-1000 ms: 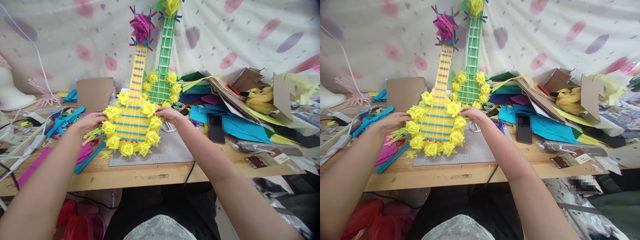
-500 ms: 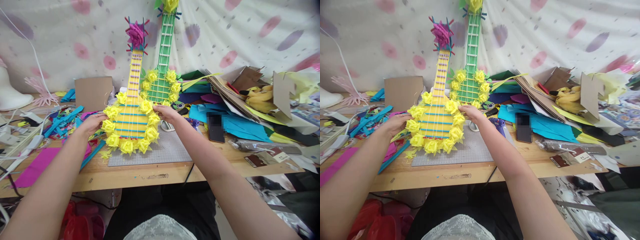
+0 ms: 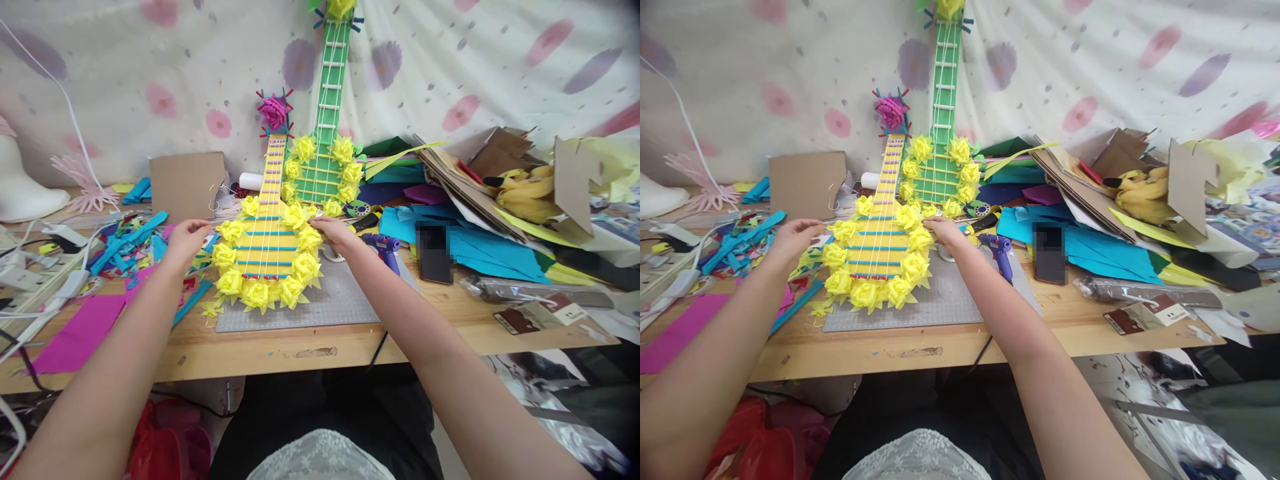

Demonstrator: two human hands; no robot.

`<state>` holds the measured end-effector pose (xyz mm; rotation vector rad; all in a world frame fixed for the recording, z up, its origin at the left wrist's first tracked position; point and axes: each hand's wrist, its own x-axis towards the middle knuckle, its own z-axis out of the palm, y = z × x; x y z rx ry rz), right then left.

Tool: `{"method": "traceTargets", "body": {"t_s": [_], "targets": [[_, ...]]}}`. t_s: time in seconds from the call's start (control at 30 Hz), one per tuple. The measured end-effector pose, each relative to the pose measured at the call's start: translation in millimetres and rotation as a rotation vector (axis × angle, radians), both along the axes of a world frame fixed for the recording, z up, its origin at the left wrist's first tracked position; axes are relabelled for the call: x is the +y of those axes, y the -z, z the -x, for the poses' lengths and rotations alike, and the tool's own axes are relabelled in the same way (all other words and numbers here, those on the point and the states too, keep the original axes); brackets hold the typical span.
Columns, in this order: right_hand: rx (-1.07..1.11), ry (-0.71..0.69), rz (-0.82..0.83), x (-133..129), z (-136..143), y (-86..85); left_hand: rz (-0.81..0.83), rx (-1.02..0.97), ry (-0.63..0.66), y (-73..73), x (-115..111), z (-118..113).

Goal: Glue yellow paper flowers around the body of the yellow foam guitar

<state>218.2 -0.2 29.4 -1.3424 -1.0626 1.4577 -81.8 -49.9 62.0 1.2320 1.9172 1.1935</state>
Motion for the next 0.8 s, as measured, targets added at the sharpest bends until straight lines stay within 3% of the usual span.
{"method": "traceTargets", "body": {"t_s": [0.07, 0.17, 0.33, 0.43, 0.57, 0.8], "targets": [[-0.098, -0.004, -0.042, -8, -4, -4.2, -0.109, 0.318, 0.041, -5.1, -5, -7], [-0.338, -0.022, -0.147, -20, -13, -7.6, -0.032, 0.655, 0.274, -14.4, -14, -20], [-1.012, -0.111, -0.317, -41, -33, -5.0, 0.115, 0.881, 0.386, -19.7, -23, -31], [-1.322, -0.130, -0.267, -52, -38, -0.7, 0.138, 0.950, 0.440, -15.5, -26, -31], [-1.435, -0.161, -0.156, -56, -37, 6.4, 0.150, 1.008, 0.485, -9.2, -28, -34], [-1.379, -0.169, -0.096, -52, -35, 6.1, 0.125, 0.991, 0.458, -10.8, -30, -44]]}}
